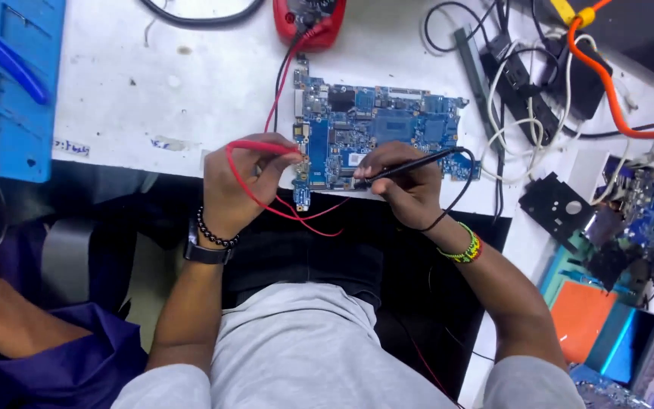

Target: Testing electronic components on a laptop motherboard using a digital multimeter to diagnose faults.

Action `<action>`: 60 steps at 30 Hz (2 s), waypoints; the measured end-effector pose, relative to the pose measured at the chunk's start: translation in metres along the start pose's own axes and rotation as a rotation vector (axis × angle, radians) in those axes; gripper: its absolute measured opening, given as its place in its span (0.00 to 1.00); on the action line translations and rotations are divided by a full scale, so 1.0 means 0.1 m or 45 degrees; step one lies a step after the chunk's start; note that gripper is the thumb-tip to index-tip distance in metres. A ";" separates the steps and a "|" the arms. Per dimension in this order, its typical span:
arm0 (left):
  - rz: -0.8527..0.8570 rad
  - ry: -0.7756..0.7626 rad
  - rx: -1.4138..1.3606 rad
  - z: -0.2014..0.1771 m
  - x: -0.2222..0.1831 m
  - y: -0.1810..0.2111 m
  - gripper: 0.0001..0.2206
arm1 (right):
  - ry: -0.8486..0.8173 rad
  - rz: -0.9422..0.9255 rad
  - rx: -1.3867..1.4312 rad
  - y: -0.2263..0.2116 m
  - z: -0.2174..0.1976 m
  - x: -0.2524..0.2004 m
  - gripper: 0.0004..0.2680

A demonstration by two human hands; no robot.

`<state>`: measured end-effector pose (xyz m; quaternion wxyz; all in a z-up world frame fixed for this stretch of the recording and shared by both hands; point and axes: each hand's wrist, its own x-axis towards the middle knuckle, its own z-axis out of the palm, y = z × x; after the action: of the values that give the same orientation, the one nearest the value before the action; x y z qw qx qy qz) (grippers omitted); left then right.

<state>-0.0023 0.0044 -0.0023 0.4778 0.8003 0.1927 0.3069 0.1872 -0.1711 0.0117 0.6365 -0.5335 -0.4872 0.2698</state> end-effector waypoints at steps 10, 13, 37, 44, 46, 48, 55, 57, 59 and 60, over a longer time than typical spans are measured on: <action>0.043 0.083 -0.053 -0.01 0.00 0.04 0.03 | -0.097 -0.115 -0.225 0.05 0.12 0.07 0.13; 0.048 0.080 -0.087 -0.02 0.03 0.08 0.02 | -0.117 -0.094 -0.301 0.16 0.09 0.02 0.12; 0.125 0.054 -0.107 -0.06 0.03 0.07 0.03 | -0.064 0.002 -0.223 0.19 0.09 0.03 0.11; 0.116 0.064 -0.040 -0.03 0.03 0.08 0.04 | -0.043 0.028 -0.232 0.12 0.12 0.06 0.10; 0.121 0.062 -0.040 -0.02 0.03 0.07 0.04 | -0.026 0.035 -0.240 0.13 0.12 0.03 0.10; 0.123 0.067 -0.029 -0.03 0.03 0.09 0.04 | -0.015 0.038 -0.239 0.15 0.11 0.02 0.10; 0.088 0.058 -0.069 -0.04 0.01 0.09 0.04 | -0.035 0.039 -0.219 0.12 0.13 0.05 0.09; 0.084 0.057 -0.062 -0.04 0.02 0.09 0.04 | -0.039 0.049 -0.208 0.11 0.13 0.05 0.09; 0.078 0.056 -0.071 -0.04 0.03 0.10 0.05 | -0.043 0.045 -0.218 0.13 0.13 0.05 0.08; 0.077 0.054 -0.071 -0.04 0.03 0.11 0.05 | -0.043 0.046 -0.217 0.13 0.13 0.04 0.08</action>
<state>-0.0032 0.0034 0.0102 0.4862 0.7853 0.1698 0.3436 0.1795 -0.1588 0.0003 0.5755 -0.5900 -0.5093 0.2477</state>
